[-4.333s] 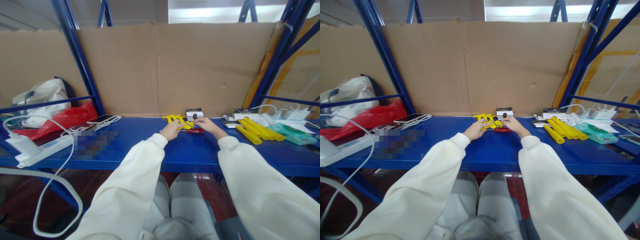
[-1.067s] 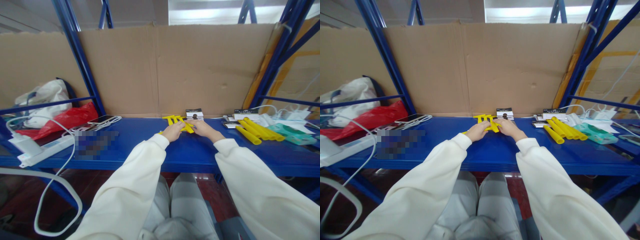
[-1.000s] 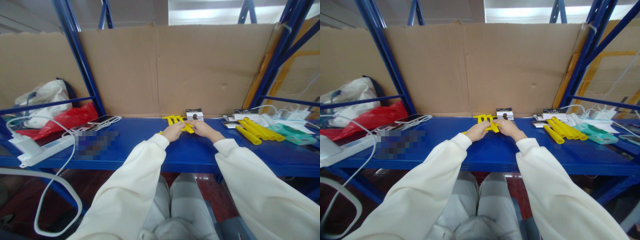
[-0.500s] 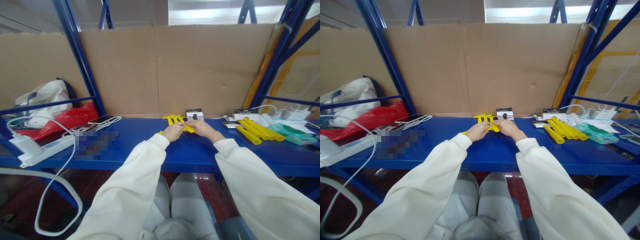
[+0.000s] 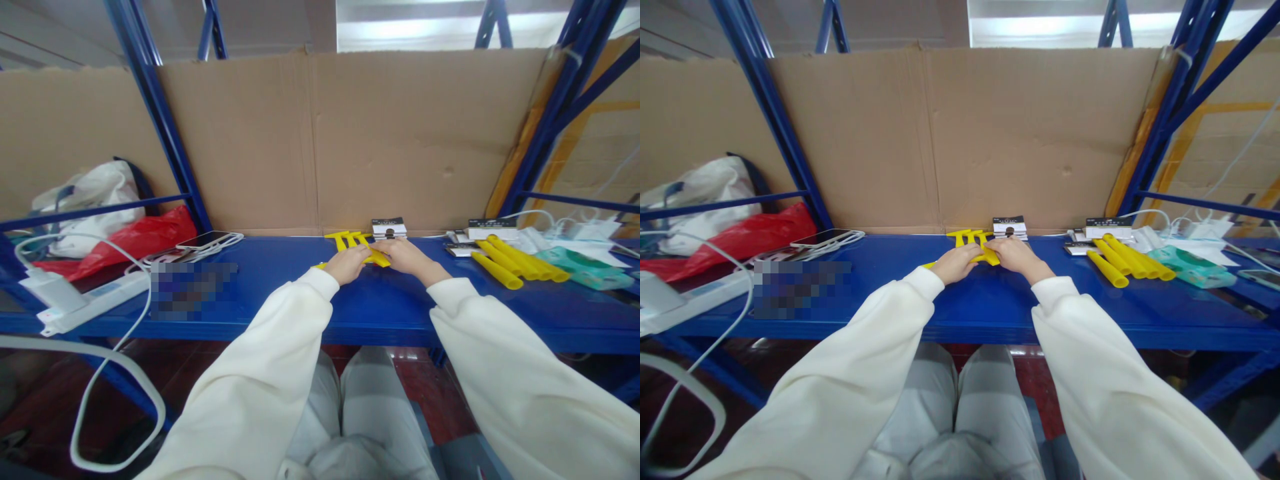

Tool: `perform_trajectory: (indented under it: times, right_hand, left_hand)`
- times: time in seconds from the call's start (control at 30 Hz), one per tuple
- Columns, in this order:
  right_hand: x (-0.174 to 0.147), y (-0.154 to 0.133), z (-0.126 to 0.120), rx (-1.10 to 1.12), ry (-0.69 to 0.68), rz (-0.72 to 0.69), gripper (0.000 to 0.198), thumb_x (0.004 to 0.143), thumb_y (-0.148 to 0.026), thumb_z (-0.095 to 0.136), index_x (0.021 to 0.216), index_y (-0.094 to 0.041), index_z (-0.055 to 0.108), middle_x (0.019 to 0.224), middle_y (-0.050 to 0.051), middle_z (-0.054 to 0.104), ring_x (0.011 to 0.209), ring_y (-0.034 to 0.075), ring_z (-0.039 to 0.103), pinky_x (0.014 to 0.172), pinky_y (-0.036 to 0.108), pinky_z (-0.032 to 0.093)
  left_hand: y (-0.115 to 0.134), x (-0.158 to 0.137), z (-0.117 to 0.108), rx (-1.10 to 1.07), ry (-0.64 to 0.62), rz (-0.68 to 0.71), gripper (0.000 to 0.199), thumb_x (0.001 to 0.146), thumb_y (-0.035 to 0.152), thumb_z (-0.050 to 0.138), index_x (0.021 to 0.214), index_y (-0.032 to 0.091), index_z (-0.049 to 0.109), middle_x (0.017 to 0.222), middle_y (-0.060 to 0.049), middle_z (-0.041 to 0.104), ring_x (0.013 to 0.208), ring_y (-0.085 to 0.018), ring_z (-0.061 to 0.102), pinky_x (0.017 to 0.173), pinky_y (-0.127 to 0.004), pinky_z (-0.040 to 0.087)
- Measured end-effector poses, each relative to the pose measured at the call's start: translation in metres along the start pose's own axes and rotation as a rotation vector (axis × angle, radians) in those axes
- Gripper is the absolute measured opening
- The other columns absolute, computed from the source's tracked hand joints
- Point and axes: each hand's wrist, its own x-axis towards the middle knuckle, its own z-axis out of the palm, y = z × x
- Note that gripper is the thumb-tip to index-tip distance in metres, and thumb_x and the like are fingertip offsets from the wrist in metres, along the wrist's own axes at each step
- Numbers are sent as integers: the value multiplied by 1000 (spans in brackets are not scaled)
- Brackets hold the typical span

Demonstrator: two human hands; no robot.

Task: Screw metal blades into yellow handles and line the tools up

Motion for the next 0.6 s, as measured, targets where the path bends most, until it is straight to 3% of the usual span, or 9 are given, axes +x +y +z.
perform_trajectory:
  times: [0.6]
  right_hand:
    - [-3, 1, -3, 106, 67, -17, 43, 86, -11, 54, 122, -23, 74, 127, 8, 71, 119, 24, 66, 104, 37, 50]
  left_hand:
    - [-3, 0, 4, 54, 1, 54, 42, 90, 7, 54, 127, 22, 67, 129, -10, 65, 121, -23, 64, 105, -39, 50]
